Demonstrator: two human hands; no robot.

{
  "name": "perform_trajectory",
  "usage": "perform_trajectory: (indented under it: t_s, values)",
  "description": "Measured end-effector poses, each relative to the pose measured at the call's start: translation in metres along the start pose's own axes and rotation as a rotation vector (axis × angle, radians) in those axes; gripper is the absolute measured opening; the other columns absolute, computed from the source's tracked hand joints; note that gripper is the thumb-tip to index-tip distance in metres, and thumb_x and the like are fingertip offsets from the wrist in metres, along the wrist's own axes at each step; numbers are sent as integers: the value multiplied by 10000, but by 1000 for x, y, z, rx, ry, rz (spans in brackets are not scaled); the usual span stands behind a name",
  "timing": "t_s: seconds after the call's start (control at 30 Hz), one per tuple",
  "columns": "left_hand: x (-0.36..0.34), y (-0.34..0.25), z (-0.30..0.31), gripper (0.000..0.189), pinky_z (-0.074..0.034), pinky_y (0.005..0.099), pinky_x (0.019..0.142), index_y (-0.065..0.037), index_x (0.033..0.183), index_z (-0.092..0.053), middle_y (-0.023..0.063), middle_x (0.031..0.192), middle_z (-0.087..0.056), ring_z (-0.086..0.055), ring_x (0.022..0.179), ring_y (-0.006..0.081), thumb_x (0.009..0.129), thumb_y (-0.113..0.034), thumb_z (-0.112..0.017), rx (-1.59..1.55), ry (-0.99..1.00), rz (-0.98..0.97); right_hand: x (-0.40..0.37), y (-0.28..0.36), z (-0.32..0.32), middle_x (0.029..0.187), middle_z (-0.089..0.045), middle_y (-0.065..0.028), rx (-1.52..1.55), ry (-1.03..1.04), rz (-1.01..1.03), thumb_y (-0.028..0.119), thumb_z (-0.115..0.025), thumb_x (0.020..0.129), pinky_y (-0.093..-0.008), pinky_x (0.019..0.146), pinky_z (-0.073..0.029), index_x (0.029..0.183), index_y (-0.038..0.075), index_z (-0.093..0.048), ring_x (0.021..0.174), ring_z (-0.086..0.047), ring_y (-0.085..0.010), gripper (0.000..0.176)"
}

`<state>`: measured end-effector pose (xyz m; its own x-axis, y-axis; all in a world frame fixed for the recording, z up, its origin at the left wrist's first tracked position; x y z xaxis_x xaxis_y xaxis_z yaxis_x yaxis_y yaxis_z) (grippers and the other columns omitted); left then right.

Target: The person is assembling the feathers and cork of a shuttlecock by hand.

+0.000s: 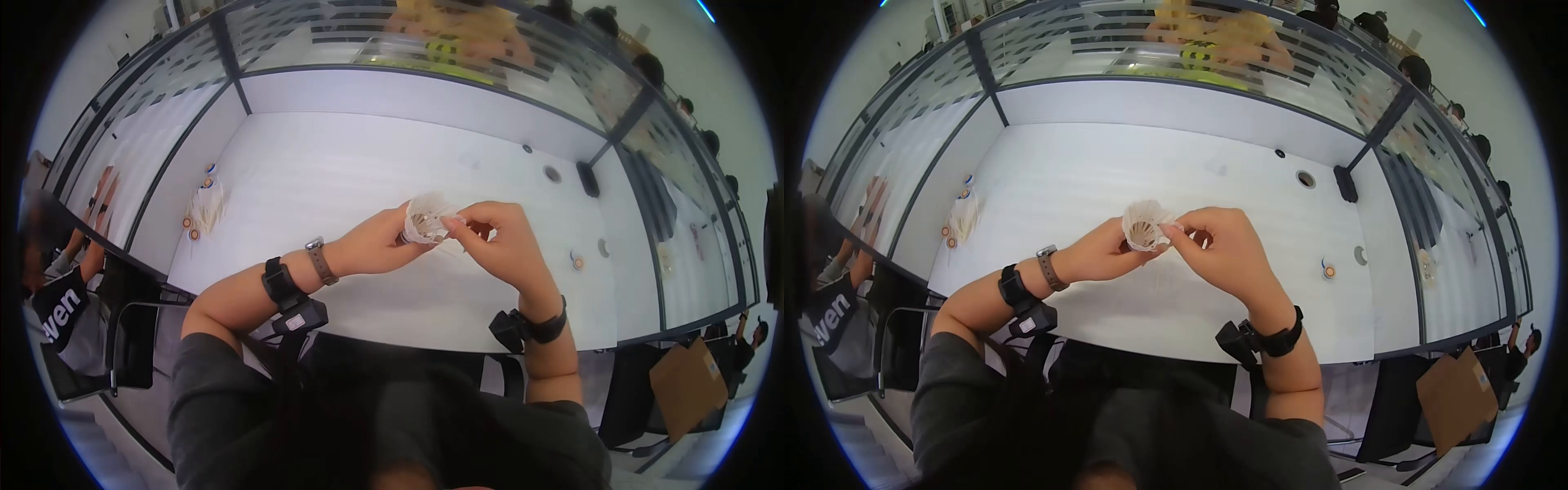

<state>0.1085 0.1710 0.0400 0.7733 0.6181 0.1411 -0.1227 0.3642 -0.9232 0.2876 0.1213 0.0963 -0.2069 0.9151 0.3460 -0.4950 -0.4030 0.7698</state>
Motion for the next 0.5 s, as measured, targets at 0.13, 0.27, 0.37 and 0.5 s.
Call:
perform_trajectory:
  t_s: [0.13, 0.27, 0.37, 0.5]
  values:
    - [15, 24, 7, 373, -489, 347, 919, -65, 1292, -513, 114, 1143, -649, -639, 1034, 221, 940, -150, -607, 53, 1, -79, 12, -24, -7, 685, -664, -101, -38, 50, -35, 192, -691, 887, -269, 529, -429, 826, 2, -724, 540, -540, -157, 202]
    - [18, 56, 10, 379, -482, 347, 931, -61, 1282, -516, 117, 1142, -637, -630, 1044, 220, 919, -120, -609, -3, 34, -101, 16, -39, -18, 704, -663, -110, -22, 49, -36, 244, -676, 905, -283, 532, -438, 820, 5, -715, 556, -554, -183, 257]
    - [19, 73, 9, 385, -484, 345, 928, -56, 1276, -519, 122, 1148, -638, -631, 1052, 230, 903, -99, -608, -58, -12, -109, 12, -55, -29, 714, -658, -118, -2, 112, -82, 265, -614, 952, -301, 539, -448, 856, 18, -718, 574, -571, -203, 284]
    - [12, 81, 11, 457, -470, 306, 934, -44, 1321, -470, 73, 1164, -603, -586, 1072, 144, 907, -125, -643, 13, 76, -20, 1, -77, -45, 718, -646, -124, 79, 161, -180, 235, -546, 991, -320, 546, -454, 875, 8, -690, 586, -578, -224, 292]
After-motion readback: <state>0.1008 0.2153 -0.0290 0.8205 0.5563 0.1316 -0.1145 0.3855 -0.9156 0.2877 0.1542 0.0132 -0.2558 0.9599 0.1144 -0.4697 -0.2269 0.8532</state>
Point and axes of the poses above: each hand's wrist, its own x-axis towards the middle knuckle, its own z-axis out of the back of the hand, y = z × x, the point moved 3 cm from there along x, towards the middle knuckle
